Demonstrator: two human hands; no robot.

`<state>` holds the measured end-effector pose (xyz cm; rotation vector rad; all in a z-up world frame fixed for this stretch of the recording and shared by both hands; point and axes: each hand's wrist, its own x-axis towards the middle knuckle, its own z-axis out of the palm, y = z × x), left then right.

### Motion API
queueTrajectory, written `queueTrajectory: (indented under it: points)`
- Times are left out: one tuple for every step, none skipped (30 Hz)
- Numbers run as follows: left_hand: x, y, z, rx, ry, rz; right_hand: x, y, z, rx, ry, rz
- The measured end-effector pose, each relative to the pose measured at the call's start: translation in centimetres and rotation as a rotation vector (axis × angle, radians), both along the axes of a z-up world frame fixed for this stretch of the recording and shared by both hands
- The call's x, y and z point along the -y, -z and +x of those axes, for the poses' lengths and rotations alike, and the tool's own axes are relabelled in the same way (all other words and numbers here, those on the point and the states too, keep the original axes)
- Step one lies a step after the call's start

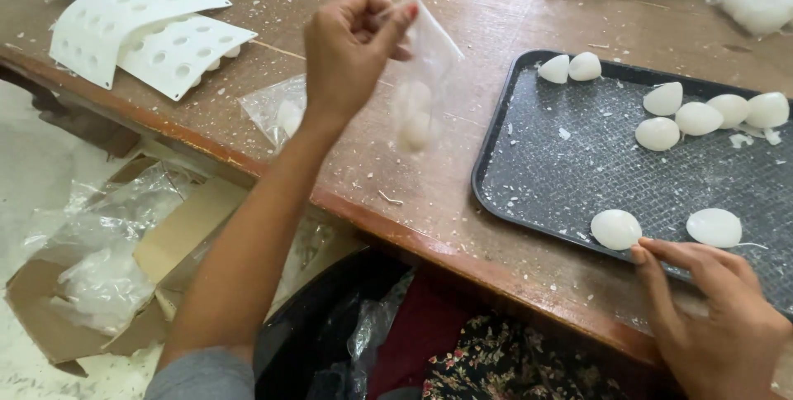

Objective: The person is packaging small white cone-shaped wax items into plastic bags.

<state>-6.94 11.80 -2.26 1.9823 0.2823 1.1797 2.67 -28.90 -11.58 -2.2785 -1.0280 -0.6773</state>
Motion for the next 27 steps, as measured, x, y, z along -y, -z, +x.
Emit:
queueTrajectory:
  points:
    - [-1.7,0.1,-0.6,-0.003,0.002,0.002,0.0,0.1,0.1,-0.003,0.002,0.002]
    - [-3.3,0.2,-1.2,-0.057,-0.117,0.021,0.1,0.2,0.1,-0.007,0.003,0.012]
    - [-4.9,0.4,-1.9,-0.11,-0.235,0.039,0.1,0.3,0.2,-0.01,0.004,0.023]
    - [-6.5,1.1,-2.9,-0.111,-0.235,0.039,0.2,0.3,0.2,-0.011,0.004,0.022]
    - [-8.0,1.9,-4.0,-0.174,-0.312,-0.048,0.2,0.3,0.3,-0.024,-0.005,0.036]
    - [-9.7,2.5,-4.8,-0.235,-0.386,-0.135,0.2,0.3,0.4,-0.033,-0.013,0.052]
    - [-11.2,3.4,-5.5,-0.233,-0.384,-0.133,0.0,-0.1,0.3,-0.031,-0.01,0.053]
    - [-12.7,4.4,-6.3,-0.215,-0.393,-0.211,-0.2,-0.6,0.2,-0.058,-0.011,0.02]
    - [-14.2,5.4,-7.2,-0.197,-0.402,-0.289,-0.5,-1.0,0.1,-0.085,-0.013,-0.013]
    - [-15.1,6.2,-7.8,-0.203,-0.405,-0.294,-0.6,-1.2,0.1,-0.09,-0.016,-0.018]
    - [-16.0,7.0,-8.4,-0.23,-0.406,-0.361,-0.7,-1.3,0.0,-0.105,-0.022,-0.024]
    - [-16.8,8.0,-9.3,-0.259,-0.409,-0.431,-0.8,-1.4,-0.1,-0.123,-0.03,-0.032]
    - [-17.3,8.6,-9.9,-0.266,-0.415,-0.438,-0.8,-1.3,-0.1,-0.13,-0.035,-0.04]
    - [-17.8,9.3,-10.5,-0.365,-0.403,-0.484,-0.7,-1.2,-0.1,-0.149,-0.037,-0.043]
    - [-18.3,10.0,-11.1,-0.464,-0.389,-0.53,-0.6,-1.0,0.0,-0.167,-0.037,-0.046]
    - [-17.0,9.5,-11.7,-0.472,-0.397,-0.544,-0.3,-0.8,0.0,-0.175,-0.046,-0.06]
    - [-15.7,9.0,-12.3,-0.594,-0.46,-0.409,-0.1,-0.6,0.1,-0.167,-0.086,-0.042]
    - [-14.2,8.7,-13.1,-0.719,-0.521,-0.276,0.2,-0.2,0.1,-0.164,-0.131,-0.027]
    - [-11.3,8.1,-13.6,-0.734,-0.529,-0.296,0.1,-0.4,-0.1,-0.176,-0.143,-0.045]
    - [-8.3,7.4,-14.0,-0.544,-0.883,0.393,0.1,-0.6,-0.3,-0.218,-0.112,-0.039]
    - [-5.5,6.6,-14.4,-0.297,-1.134,1.109,0.0,-0.8,-0.4,-0.26,-0.079,-0.034]
    - [-2.3,6.9,-14.7,-0.321,-1.137,1.102,0.3,-0.1,0.1,-0.27,-0.092,-0.049]
    - [0.8,7.0,-14.9,-0.531,-0.833,0.795,0.6,0.4,0.6,-0.203,-0.119,-0.088]
    - [3.8,6.9,-14.9,-0.697,-0.516,0.483,0.9,1.1,1.2,-0.133,-0.143,-0.12]
    - [6.7,8.9,-15.4,-0.708,-0.522,0.474,1.1,1.9,1.6,-0.139,-0.154,-0.128]
    - [9.5,10.8,-15.9,-0.762,-0.285,0.662,1.4,2.6,2.0,-0.198,-0.179,-0.052]
    - [12.4,12.7,-16.3,-0.805,-0.039,0.841,1.6,3.4,2.4,-0.258,-0.204,0.023]
